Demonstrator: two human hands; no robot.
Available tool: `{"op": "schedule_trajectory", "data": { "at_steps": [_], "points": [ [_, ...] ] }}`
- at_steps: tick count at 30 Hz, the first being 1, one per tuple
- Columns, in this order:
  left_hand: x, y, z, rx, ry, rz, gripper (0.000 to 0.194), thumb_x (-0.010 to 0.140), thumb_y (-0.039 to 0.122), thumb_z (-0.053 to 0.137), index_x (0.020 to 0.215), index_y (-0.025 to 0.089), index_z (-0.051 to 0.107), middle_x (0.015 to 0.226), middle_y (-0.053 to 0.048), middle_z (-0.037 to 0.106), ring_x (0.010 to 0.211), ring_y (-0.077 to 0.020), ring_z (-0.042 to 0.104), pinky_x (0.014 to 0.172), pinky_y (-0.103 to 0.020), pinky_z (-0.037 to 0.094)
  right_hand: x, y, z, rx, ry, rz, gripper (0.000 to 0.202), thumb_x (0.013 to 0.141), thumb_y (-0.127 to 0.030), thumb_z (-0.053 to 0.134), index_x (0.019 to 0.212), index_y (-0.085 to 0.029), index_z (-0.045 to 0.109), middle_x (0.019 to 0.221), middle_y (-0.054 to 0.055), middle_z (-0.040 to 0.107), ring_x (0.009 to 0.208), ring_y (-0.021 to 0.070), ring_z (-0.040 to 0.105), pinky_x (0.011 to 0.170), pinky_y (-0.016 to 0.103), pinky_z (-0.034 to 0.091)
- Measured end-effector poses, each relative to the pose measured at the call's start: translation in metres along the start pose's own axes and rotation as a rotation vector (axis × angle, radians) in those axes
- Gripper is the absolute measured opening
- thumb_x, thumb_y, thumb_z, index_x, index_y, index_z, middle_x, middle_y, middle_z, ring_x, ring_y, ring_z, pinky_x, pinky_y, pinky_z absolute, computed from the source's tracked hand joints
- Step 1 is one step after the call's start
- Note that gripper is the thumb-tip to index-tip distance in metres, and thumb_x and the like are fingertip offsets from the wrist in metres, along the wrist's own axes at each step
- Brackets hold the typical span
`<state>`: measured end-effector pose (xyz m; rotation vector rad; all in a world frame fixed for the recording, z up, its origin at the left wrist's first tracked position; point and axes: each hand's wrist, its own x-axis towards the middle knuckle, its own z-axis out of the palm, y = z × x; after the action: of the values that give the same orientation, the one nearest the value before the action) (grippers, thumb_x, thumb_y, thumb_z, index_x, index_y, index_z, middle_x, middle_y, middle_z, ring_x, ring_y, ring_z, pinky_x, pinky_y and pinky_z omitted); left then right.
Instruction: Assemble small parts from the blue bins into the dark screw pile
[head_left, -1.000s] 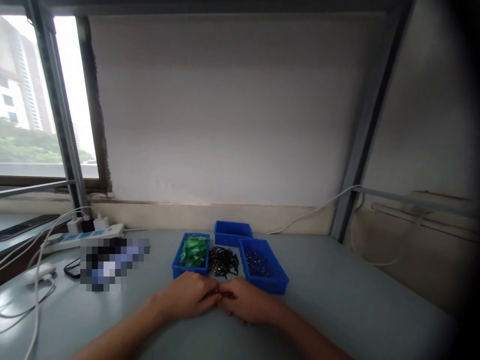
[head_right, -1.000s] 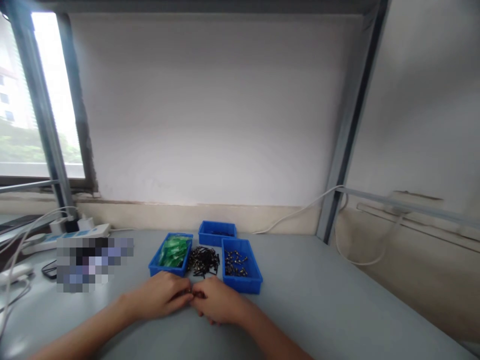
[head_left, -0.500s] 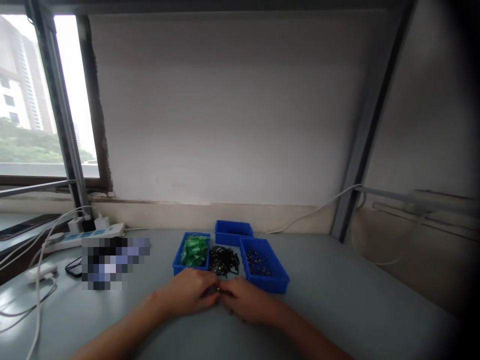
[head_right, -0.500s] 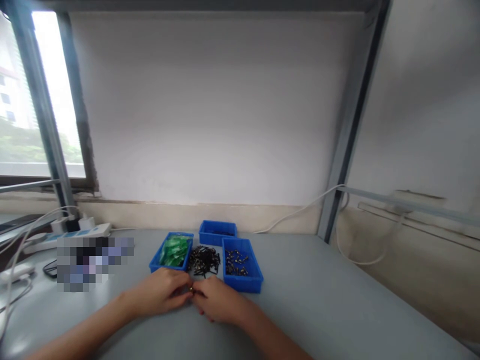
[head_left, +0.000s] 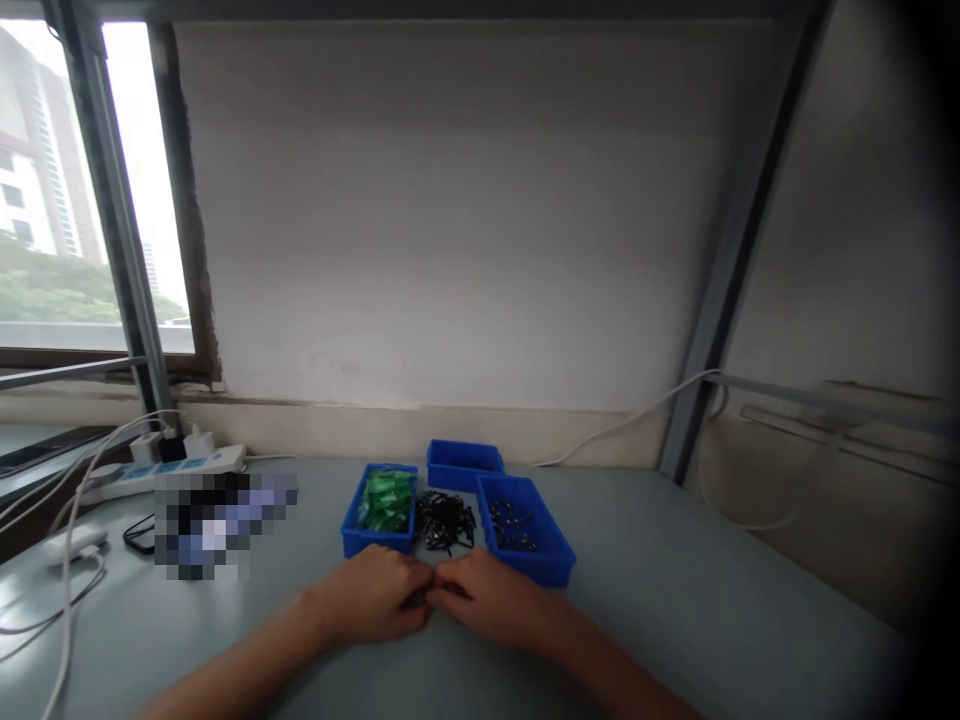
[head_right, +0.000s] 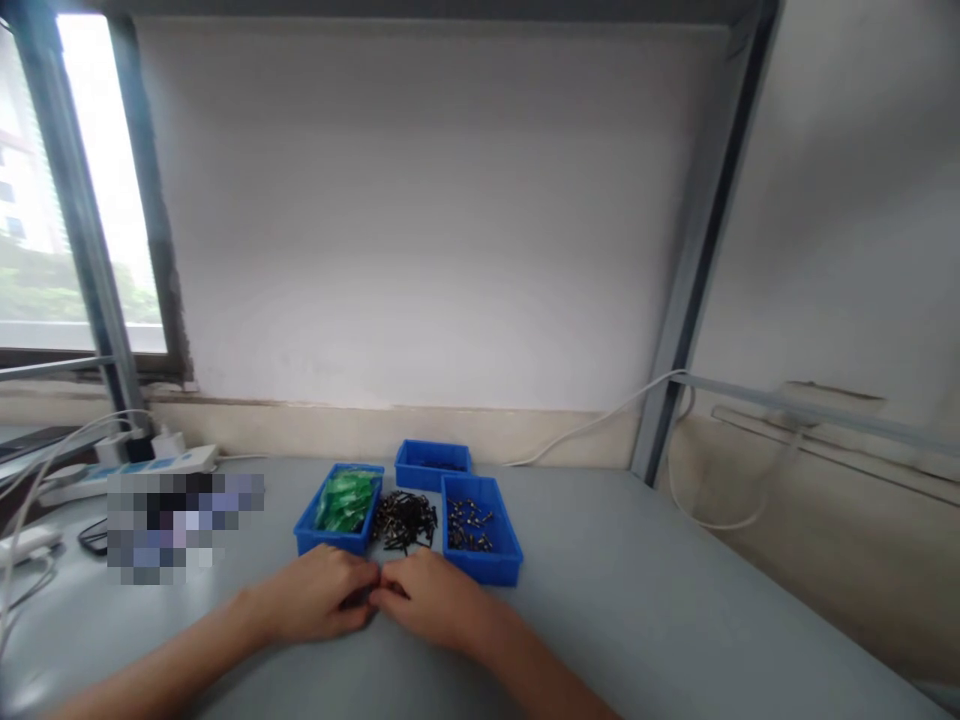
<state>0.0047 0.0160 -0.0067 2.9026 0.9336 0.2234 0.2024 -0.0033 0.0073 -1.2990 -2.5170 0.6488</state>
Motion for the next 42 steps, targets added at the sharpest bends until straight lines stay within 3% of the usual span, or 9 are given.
{"op": "schedule_trajectory", "data": {
  "at_steps": [11,17,25,30,42],
  "points": [
    [-0.001,-0.001,-0.006,0.039,-0.003,-0.047,0.003,0.085,0.018,0.06,0.084,0.019,0.063,0.088,-0.005,0.074,0.081,-0.0239,0.071,0.068,-0.027,0.05,0.002,-0.002,0.005,-0.122,-0.024,-0.01,0.02,0.089,-0.015,0.056,0.082,-0.013,0.074,0.082,0.009,0.075,0.073,0.0179,0.064,0.059,0.025,0.034],
    [0.0,-0.002,-0.007,-0.052,0.025,-0.101,0.008,0.084,0.016,0.059,0.09,0.02,0.063,0.09,-0.004,0.072,0.085,-0.0223,0.07,0.068,-0.025,0.047,0.002,-0.001,0.006,-0.109,-0.023,-0.004,0.02,0.089,-0.015,0.056,0.08,-0.013,0.073,0.081,0.009,0.074,0.071,0.0174,0.064,0.059,0.024,0.034],
    [-0.002,0.0,-0.01,-0.237,0.063,-0.111,0.004,0.08,0.017,0.061,0.083,0.02,0.061,0.081,0.0,0.069,0.074,-0.0175,0.064,0.062,-0.023,0.04,0.002,0.002,0.007,-0.086,-0.012,-0.025,0.018,0.085,-0.01,0.056,0.081,-0.012,0.073,0.081,0.01,0.074,0.071,0.0179,0.064,0.059,0.023,0.035],
    [-0.003,0.002,-0.011,-0.236,0.046,-0.13,0.004,0.081,0.017,0.062,0.082,0.02,0.06,0.08,0.0,0.068,0.075,-0.0179,0.063,0.063,-0.024,0.039,0.003,0.001,0.006,-0.075,-0.022,-0.01,0.018,0.086,-0.01,0.055,0.082,-0.011,0.073,0.083,0.012,0.075,0.074,0.0194,0.066,0.061,0.024,0.037],
    [-0.002,0.002,-0.01,-0.209,0.056,-0.102,0.005,0.081,0.018,0.062,0.084,0.02,0.059,0.084,0.0,0.07,0.079,-0.0194,0.067,0.064,-0.024,0.041,0.001,0.001,0.003,-0.026,-0.013,0.008,0.014,0.085,-0.009,0.057,0.079,-0.013,0.069,0.074,0.005,0.07,0.068,0.0156,0.061,0.059,0.023,0.034]
  ]
}}
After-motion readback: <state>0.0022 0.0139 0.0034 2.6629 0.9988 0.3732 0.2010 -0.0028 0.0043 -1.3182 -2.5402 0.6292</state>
